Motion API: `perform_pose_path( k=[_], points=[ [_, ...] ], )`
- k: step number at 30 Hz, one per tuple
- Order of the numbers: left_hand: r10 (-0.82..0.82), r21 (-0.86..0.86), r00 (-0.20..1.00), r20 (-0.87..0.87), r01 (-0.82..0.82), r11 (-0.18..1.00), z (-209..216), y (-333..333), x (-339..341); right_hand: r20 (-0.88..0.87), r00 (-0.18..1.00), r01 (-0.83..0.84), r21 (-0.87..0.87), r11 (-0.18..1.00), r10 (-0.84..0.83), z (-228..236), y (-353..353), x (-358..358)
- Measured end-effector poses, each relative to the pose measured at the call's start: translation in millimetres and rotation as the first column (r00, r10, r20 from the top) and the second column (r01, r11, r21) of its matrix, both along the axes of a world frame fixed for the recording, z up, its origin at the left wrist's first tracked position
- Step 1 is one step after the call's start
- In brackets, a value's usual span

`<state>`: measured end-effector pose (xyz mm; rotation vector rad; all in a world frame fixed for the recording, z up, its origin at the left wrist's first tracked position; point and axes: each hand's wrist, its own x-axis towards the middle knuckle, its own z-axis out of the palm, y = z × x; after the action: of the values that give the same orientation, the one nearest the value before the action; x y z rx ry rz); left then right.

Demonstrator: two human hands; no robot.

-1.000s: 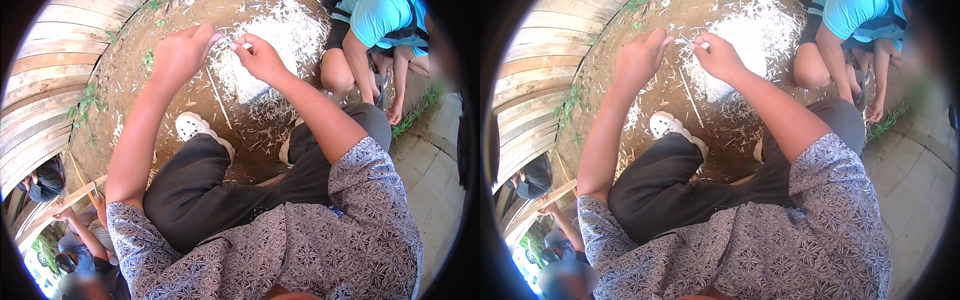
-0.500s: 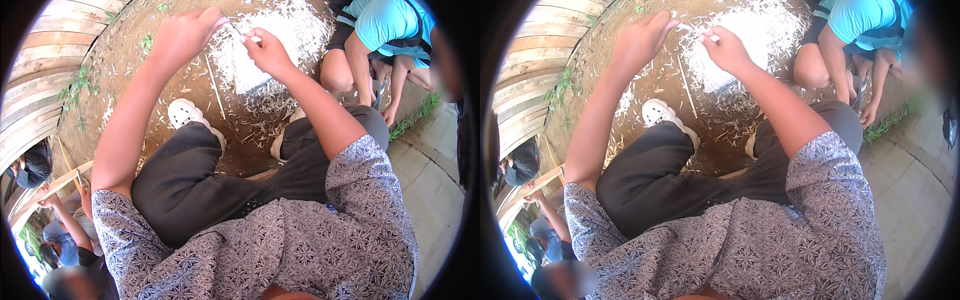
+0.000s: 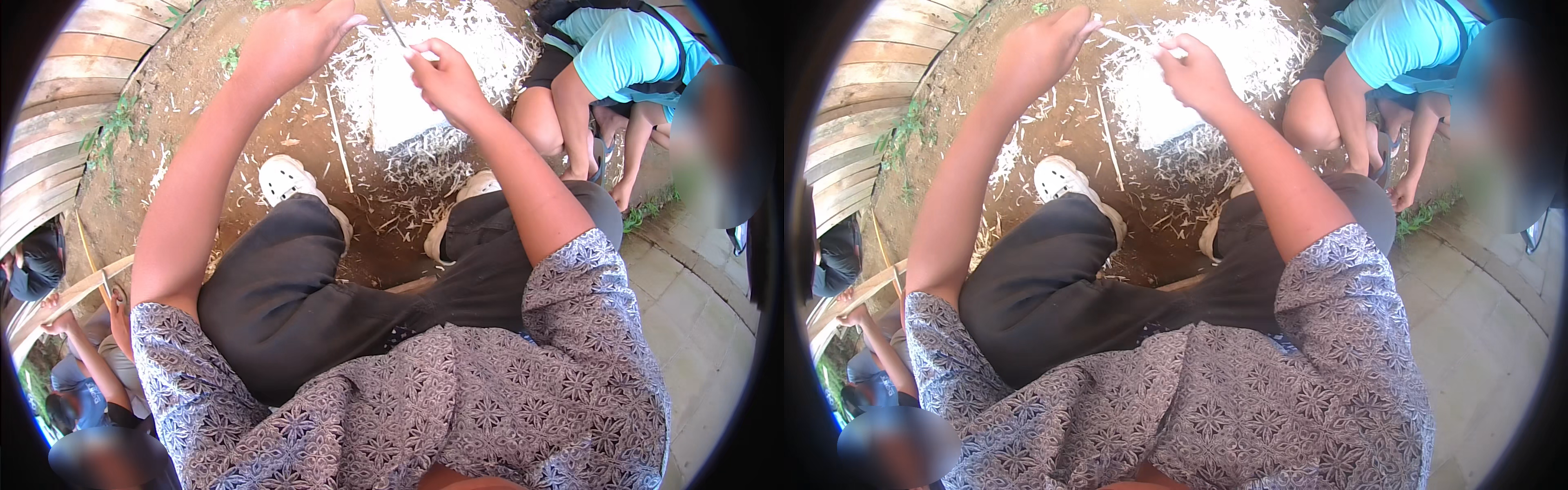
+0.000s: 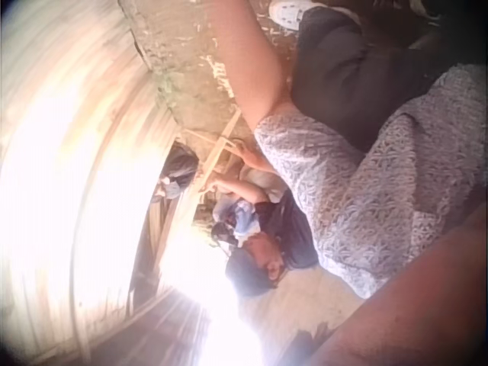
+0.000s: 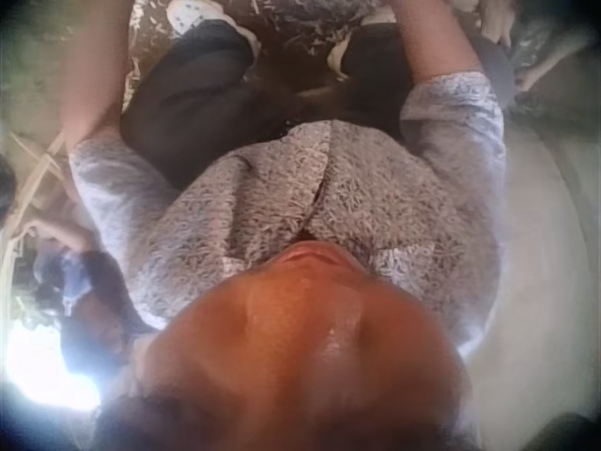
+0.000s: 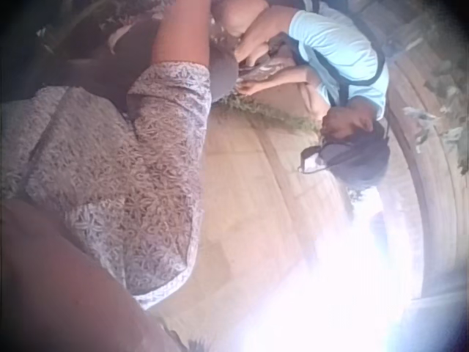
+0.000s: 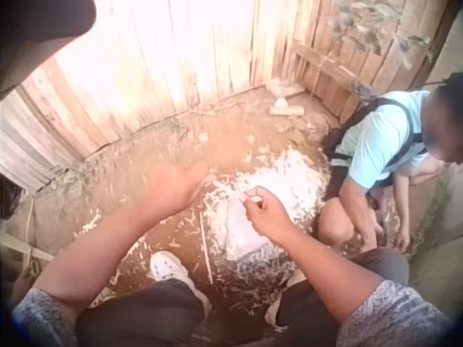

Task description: The person sits on the ground and uses a knife to shave thin strips from a piece of wood, creating a pile of wood shavings. The person holds the wood in one hand and the knife in the other, repeatedly scraping the surface.

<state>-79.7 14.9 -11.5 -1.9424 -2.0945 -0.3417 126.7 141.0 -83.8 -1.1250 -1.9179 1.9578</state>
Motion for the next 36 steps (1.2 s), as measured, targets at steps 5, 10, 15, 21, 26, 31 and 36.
perform_pose_path(
  k=[5,10,15,21,26,31,36],
  points=[
    [-0.041,-0.061,0.992,0.121,0.048,0.997,12.4,7.8,11.1,0.072,0.997,-0.053,0.290,0.956,0.033,-44.4,-4.2,-2.1],
    [-0.084,0.044,0.996,-0.002,0.084,0.995,0.7,5.2,11.1,0.119,0.991,-0.095,0.272,0.958,0.065,-63.4,2.2,8.0],
    [-0.081,0.045,0.996,0.031,0.080,0.996,2.3,6.5,9.6,0.124,0.991,-0.094,0.461,0.883,0.040,-81.4,8.0,24.5],
    [0.059,0.002,0.998,0.038,-0.059,0.998,-1.1,-10.3,-8.3,0.194,0.980,-0.069,0.150,0.986,0.038,-60.6,16.5,31.0],
    [0.091,-0.085,0.996,0.023,-0.089,0.992,8.3,1.7,-0.1,-0.034,0.999,0.006,0.017,1.000,-0.005,-6.2,-9.0,-13.9],
    [-0.023,0.000,0.999,0.048,0.023,1.000,-2.2,1.3,-3.5,0.054,0.998,-0.059,0.317,0.947,0.044,-53.9,-5.1,-18.3],
    [0.007,-0.035,0.997,0.071,-0.005,0.999,1.1,1.6,3.9,0.305,0.952,-0.163,0.420,0.893,0.030,-89.6,20.7,19.8]
  ],
)
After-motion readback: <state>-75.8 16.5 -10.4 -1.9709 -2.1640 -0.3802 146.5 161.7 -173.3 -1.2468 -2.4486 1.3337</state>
